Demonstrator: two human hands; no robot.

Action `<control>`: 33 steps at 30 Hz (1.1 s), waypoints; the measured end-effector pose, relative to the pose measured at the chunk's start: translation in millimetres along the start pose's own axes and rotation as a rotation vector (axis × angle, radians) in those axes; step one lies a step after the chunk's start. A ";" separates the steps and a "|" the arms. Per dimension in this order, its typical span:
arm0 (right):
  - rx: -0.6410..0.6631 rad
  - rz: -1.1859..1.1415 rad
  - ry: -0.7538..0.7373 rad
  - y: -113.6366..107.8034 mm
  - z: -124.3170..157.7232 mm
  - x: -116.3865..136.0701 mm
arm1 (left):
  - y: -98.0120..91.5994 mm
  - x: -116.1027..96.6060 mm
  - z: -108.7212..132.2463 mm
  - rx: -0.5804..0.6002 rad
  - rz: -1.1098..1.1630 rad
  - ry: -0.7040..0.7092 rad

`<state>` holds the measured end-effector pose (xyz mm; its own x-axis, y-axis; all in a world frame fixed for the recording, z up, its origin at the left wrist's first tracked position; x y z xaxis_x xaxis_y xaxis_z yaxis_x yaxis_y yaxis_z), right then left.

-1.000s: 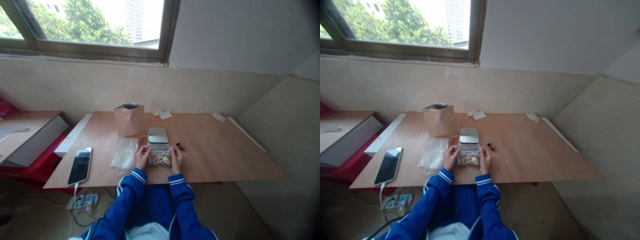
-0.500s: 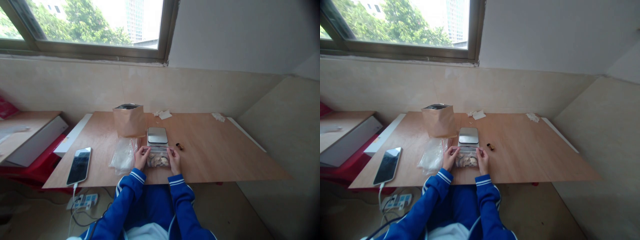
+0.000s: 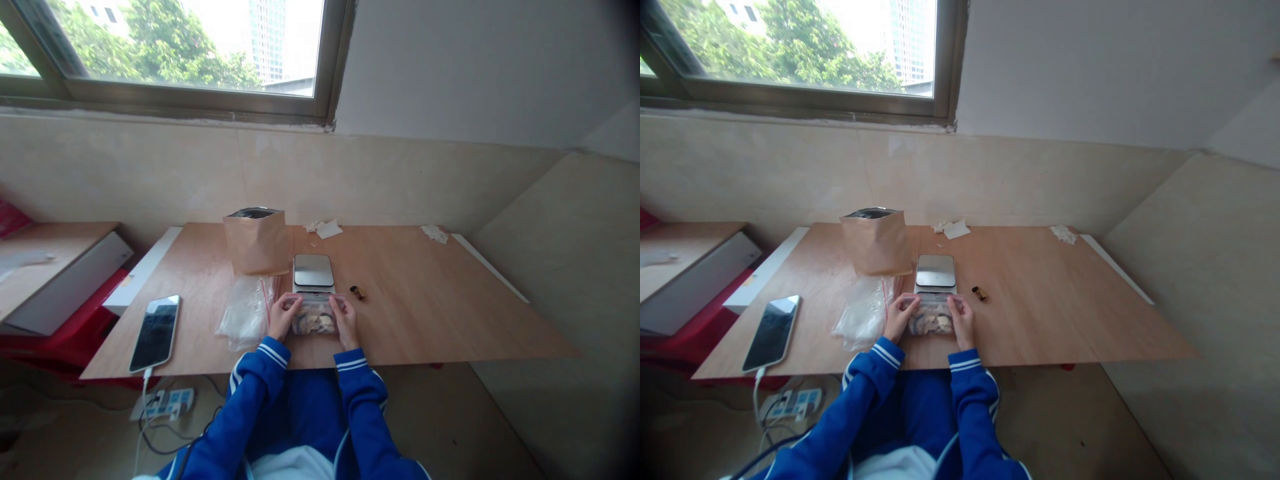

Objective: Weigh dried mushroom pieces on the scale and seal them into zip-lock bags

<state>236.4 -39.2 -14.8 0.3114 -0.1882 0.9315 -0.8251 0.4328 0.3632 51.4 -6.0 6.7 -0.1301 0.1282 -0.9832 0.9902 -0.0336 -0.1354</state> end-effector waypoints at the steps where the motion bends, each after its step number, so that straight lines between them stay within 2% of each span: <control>1: 0.002 0.010 0.001 0.1 0.0 -0.6 | 0.1 0.6 -0.2 0.000 -0.006 0.006; 8: 0.025 0.024 0.069 1.1 -0.2 -2.9 | 0.7 -0.9 -0.7 0.001 -0.014 0.014; 18: 0.042 0.110 -0.051 3.3 1.4 0.3 | 2.0 -9.5 3.3 -0.051 0.036 -0.055; 23: 0.016 0.089 0.009 2.7 3.7 3.1 | 4.7 -9.8 3.6 -0.014 0.053 -0.050; 29: 0.114 0.082 0.071 6.1 5.4 5.9 | 6.5 -0.8 1.6 0.036 0.023 -0.084; 33: 0.121 0.065 0.054 5.6 4.3 3.6 | 6.4 1.3 1.3 0.040 0.009 -0.064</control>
<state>230.9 -41.2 -9.5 0.2778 -0.1144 0.9538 -0.8941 0.3322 0.3003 57.5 -7.3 4.4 -0.1252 0.0640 -0.9901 0.9888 -0.0741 -0.1298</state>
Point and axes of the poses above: each hand's wrist, its own z-axis away from the middle knuckle, its own y-axis out of the palm, x = y × z, the point moved 2 cm from there along -z, towards the middle knuckle, and after that the axes turned 13 degrees about -z, right-handed, at the moved point
